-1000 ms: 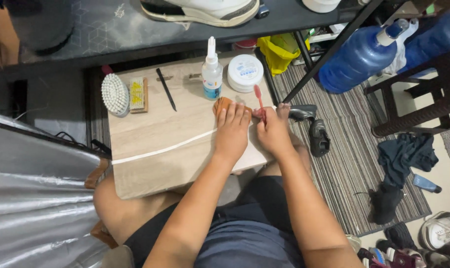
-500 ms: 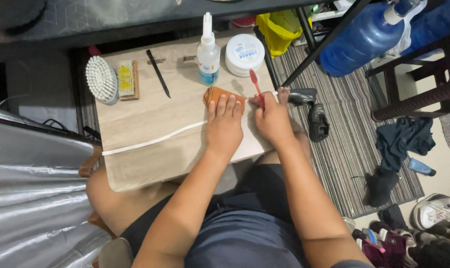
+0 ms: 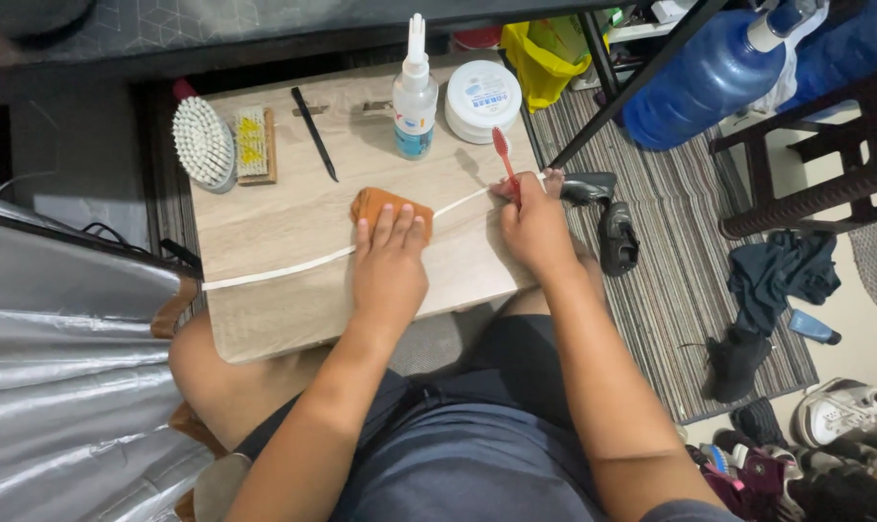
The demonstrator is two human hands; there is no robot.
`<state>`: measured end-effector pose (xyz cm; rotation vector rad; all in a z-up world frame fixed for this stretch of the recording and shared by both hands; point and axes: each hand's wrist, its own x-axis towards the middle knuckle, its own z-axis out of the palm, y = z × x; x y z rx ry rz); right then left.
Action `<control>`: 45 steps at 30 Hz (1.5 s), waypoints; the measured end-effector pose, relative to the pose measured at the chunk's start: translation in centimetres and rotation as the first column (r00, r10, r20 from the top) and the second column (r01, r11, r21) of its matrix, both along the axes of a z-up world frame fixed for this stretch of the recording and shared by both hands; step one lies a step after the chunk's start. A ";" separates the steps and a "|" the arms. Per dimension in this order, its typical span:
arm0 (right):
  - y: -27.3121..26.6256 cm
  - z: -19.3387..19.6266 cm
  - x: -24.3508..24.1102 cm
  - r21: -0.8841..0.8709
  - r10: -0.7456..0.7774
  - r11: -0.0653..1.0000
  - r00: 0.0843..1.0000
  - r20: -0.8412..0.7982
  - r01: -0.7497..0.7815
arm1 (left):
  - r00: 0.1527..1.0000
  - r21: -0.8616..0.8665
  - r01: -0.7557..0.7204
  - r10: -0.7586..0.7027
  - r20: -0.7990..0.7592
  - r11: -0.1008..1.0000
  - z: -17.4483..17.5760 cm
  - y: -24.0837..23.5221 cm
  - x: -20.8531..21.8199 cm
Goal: The person scrubs a white shoelace with a red toothbrush on a small table, using a cloth to hold it. They apply liquid from a spray bottle and continue scrubbing different sections of the lace.
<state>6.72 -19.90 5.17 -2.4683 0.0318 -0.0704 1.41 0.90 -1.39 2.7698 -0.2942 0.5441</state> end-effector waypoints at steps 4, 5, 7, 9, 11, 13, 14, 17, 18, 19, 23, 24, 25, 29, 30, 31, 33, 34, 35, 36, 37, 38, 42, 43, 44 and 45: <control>0.0 0.0 0.2 -0.025 0.009 1.000 0.999 0.031 -0.008 | 0.999 -0.020 -0.032 0.032 0.025 0.999 1.7 2.3 -1.2; 0.2 0.3 0.2 -0.030 0.015 0.999 0.998 0.060 -0.013 | 0.997 -0.041 -0.068 0.070 0.038 0.997 1.9 2.8 -1.2; 0.3 0.1 -0.6 -0.031 0.020 0.999 0.997 0.071 -0.017 | 0.994 -0.055 -0.104 0.106 0.032 0.993 1.2 3.0 -1.8; 0.2 0.0 -0.1 -0.032 0.032 0.999 0.994 0.103 -0.029 | 0.976 -0.260 -0.172 0.201 0.088 0.950 -0.2 2.7 -0.6; -0.1 -0.3 0.2 -0.042 0.032 0.999 0.993 0.115 -0.027 | 0.979 -0.270 -0.124 0.163 0.126 0.955 2.1 0.4 -0.3; -0.6 -1.2 0.2 -0.058 0.035 0.998 0.993 0.115 -0.028 | 0.980 -0.282 -0.081 0.128 0.151 0.956 3.4 -2.2 -0.2; -0.8 -1.6 0.5 -0.061 0.046 0.997 0.993 0.108 -0.039 | 0.981 -0.235 0.034 0.013 0.193 0.971 3.9 -3.6 0.3; -1.8 -4.1 1.4 -0.136 0.076 0.989 0.991 0.107 -0.061 | 0.974 -0.108 0.156 -0.135 0.180 0.982 3.6 -7.4 1.5; -2.1 -5.1 2.1 -0.200 0.085 0.978 0.991 0.107 -0.063 | 0.978 -0.028 0.173 -0.169 0.121 0.984 3.3 -8.6 2.2; -2.3 -5.4 2.3 -0.200 0.090 0.978 0.988 0.125 -0.064 | 0.977 -0.025 0.169 -0.164 0.138 0.985 2.7 -8.8 2.8; -2.7 -6.7 2.5 -0.211 0.068 0.977 0.978 0.198 -0.026 | 0.986 0.056 0.052 -0.042 -0.162 0.997 1.2 -9.8 3.7; -2.7 -7.0 2.3 -0.231 0.063 0.973 0.979 0.196 -0.016 | 0.980 0.070 0.031 -0.017 -0.199 0.997 1.1 -10.0 3.5; -2.5 -6.7 2.4 -0.228 0.063 0.973 0.980 0.190 -0.018 | 0.979 0.072 0.031 -0.016 -0.205 0.997 1.0 -10.0 3.9; -2.1 -6.2 2.6 -0.197 0.048 0.980 0.985 0.166 -0.014 | 0.972 0.104 0.011 0.014 -0.235 0.995 0.4 -10.1 4.1; -2.1 -6.5 2.3 -0.202 0.031 0.979 0.988 0.151 0.000 | 0.969 0.105 0.011 0.015 -0.248 0.994 0.2 -10.0 3.7; -1.8 -5.2 1.7 -0.202 0.029 0.979 0.988 0.149 0.002 | 0.968 0.105 0.013 0.014 -0.250 0.994 0.9 -9.7 3.3; -0.9 -2.6 0.9 -0.125 0.019 0.992 0.995 0.101 -0.007 | 0.948 0.147 0.009 0.038 -0.315 0.989 2.4 -8.8 2.6; -0.8 -2.2 0.8 -0.126 0.025 0.992 0.995 0.097 -0.012 | 0.947 0.146 0.004 0.043 -0.318 0.989 2.8 -8.4 2.2; -0.7 -1.7 0.6 -0.092 0.032 0.995 0.996 0.081 -0.025 | 0.945 0.149 -0.009 0.057 -0.323 0.989 3.2 -8.0 1.7; -0.7 -1.2 0.5 -0.058 0.041 0.998 0.997 0.067 -0.037 | 0.942 0.152 -0.023 0.072 -0.327 0.988 3.6 -7.6 1.3; -0.6 -1.2 0.4 -0.060 0.047 0.997 0.997 0.064 -0.043 | 0.941 0.149 -0.028 0.077 -0.330 0.988 5.0 -7.0 0.3; -0.6 -1.1 0.4 -0.054 0.042 0.998 0.998 0.056 -0.039 | 0.934 0.150 -0.027 0.078 -0.348 0.988 6.4 -6.4 -0.5; -0.3 -0.5 0.2 -0.013 0.024 1.000 0.999 0.032 -0.024 | 0.923 0.171 -0.025 0.089 -0.375 0.985 8.3 -4.6 -2.8; -0.2 -0.3 0.2 -0.013 0.026 1.000 0.999 0.031 -0.025 | 0.923 0.171 -0.027 0.090 -0.375 0.985 7.6 -4.1 -2.9; -0.1 -0.1 0.1 -0.004 0.025 1.000 0.999 0.035 -0.025 | 0.930 0.162 -0.034 0.091 -0.357 0.986 6.7 -3.8 -3.0; -0.1 0.0 0.1 0.005 0.024 1.000 0.999 0.039 -0.024 | 0.936 0.153 -0.042 0.092 -0.338 0.987 5.9 -3.4 -3.1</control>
